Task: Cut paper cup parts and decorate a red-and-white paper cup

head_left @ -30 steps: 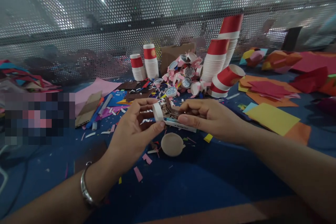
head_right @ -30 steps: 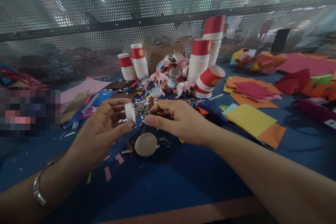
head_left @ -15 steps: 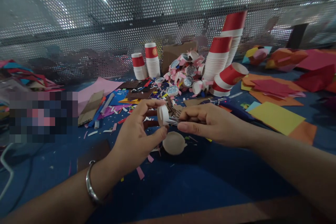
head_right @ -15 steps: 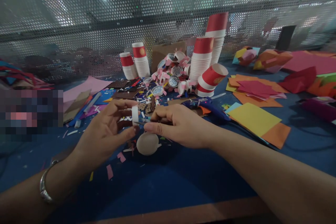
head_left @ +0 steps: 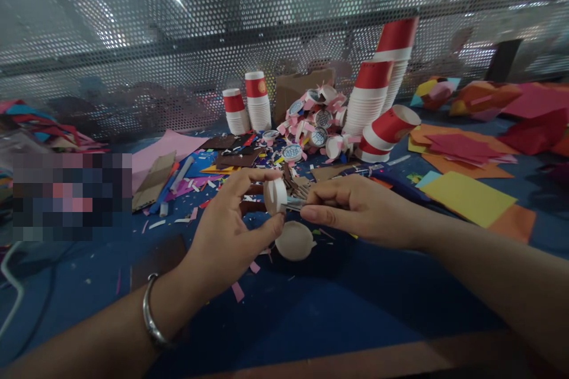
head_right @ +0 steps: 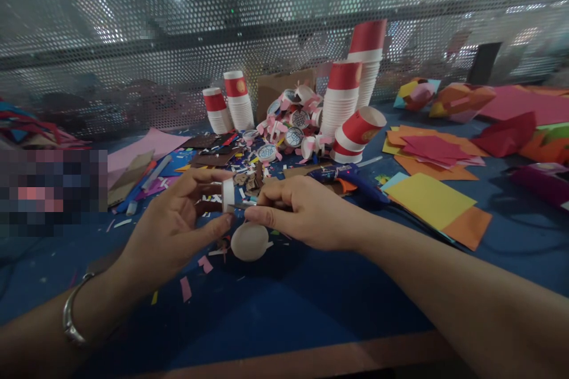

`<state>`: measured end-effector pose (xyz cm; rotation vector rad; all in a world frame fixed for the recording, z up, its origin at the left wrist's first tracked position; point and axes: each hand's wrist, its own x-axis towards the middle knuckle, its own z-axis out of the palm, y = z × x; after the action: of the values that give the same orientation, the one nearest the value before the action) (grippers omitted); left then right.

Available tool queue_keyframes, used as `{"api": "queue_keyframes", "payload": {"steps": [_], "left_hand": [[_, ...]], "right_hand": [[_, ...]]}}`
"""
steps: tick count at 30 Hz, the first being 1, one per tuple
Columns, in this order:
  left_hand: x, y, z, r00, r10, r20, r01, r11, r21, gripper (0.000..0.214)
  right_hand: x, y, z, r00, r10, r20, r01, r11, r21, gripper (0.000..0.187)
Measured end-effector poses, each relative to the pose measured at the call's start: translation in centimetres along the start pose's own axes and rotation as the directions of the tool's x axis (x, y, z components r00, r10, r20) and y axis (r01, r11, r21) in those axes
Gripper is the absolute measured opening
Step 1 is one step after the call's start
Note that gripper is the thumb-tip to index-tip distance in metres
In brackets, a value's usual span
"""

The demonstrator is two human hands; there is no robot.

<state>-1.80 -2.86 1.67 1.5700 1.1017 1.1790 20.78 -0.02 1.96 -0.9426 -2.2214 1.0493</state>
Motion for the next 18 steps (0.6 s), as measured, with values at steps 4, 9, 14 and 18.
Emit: {"api": "queue_keyframes", "payload": {"steps": [4,9,14,18], "left_hand": [[-0.27,0.46,-0.05,1.000,-0.023,-0.008,0.023,1.000,-0.003,0.052],[-0.63,1.00,0.05,0.999,-0.044,-0.013,0.044,0.999,-0.014,0.056],[-0.55,0.49,0.02,0.999,-0.019,-0.043,0.018,1.000,-0.014,0.057],[-0.24,0.15,-0.19,0.999,0.051,-0.017,-0.049,0.993,0.110,0.048]], "right_hand": [[-0.07,0.00,-0.04,1.000,-0.027,0.009,0.027,1.000,0.010,0.040],[-0.26,0.06,0.18,0.999,-0.025,0.030,0.025,0.999,0.025,0.041],[-0.38,-0.07,0.33,0.998,0.018,0.059,-0.021,0.998,0.052,0.041],[-0.27,0.04,0.08,0.998,0.015,0.063,-0.019,0.997,0.076,0.045]]}}
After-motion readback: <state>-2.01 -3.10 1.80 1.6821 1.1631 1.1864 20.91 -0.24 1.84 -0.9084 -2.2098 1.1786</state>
